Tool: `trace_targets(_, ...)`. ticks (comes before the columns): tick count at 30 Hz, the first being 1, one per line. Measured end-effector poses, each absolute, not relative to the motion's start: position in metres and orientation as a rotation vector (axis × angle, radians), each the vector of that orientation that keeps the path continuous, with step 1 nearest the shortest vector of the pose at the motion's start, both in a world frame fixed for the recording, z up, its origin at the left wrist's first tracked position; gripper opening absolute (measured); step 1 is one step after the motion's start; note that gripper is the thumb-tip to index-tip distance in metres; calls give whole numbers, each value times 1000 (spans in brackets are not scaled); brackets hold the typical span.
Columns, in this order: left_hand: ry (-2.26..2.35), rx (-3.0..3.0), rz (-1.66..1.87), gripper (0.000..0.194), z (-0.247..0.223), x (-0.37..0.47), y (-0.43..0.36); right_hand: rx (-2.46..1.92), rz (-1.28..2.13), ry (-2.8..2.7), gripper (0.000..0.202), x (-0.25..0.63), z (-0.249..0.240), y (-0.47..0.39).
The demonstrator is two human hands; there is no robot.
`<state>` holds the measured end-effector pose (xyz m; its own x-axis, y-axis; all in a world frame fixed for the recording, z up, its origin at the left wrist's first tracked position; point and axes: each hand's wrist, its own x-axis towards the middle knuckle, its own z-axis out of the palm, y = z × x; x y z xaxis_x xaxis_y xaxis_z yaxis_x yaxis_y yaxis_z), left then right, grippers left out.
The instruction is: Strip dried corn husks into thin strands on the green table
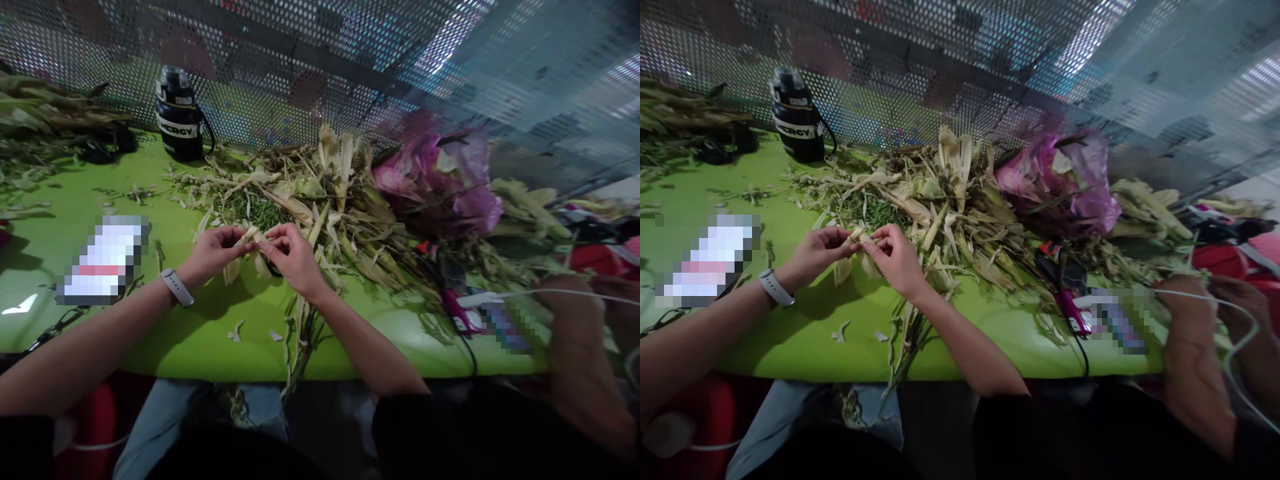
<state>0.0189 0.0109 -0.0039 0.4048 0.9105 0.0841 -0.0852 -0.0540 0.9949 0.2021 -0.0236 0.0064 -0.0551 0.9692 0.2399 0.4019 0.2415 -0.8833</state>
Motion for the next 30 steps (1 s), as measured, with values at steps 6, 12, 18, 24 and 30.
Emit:
trace_targets(6, 780, 1237, 932, 39, -2, 20, 8, -1200, 1024, -1588, 36, 207, 15, -22)
trace_targets(12, 895, 1399, 991, 42, -1, 26, 1, -1230, 1113, -1507, 36, 208, 16, -20)
trace_targets(18, 841, 1407, 858, 42, -3, 23, 3, -1158, 995, -1404, 37, 200, 4, -19)
trace_targets(24, 764, 1358, 921, 38, -4, 17, 13, -1126, 1073, -1450, 40, 201, 12, -21)
trace_targets(30, 766, 1431, 930, 34, -2, 15, 14, -1101, 999, -1538, 32, 206, 19, -23)
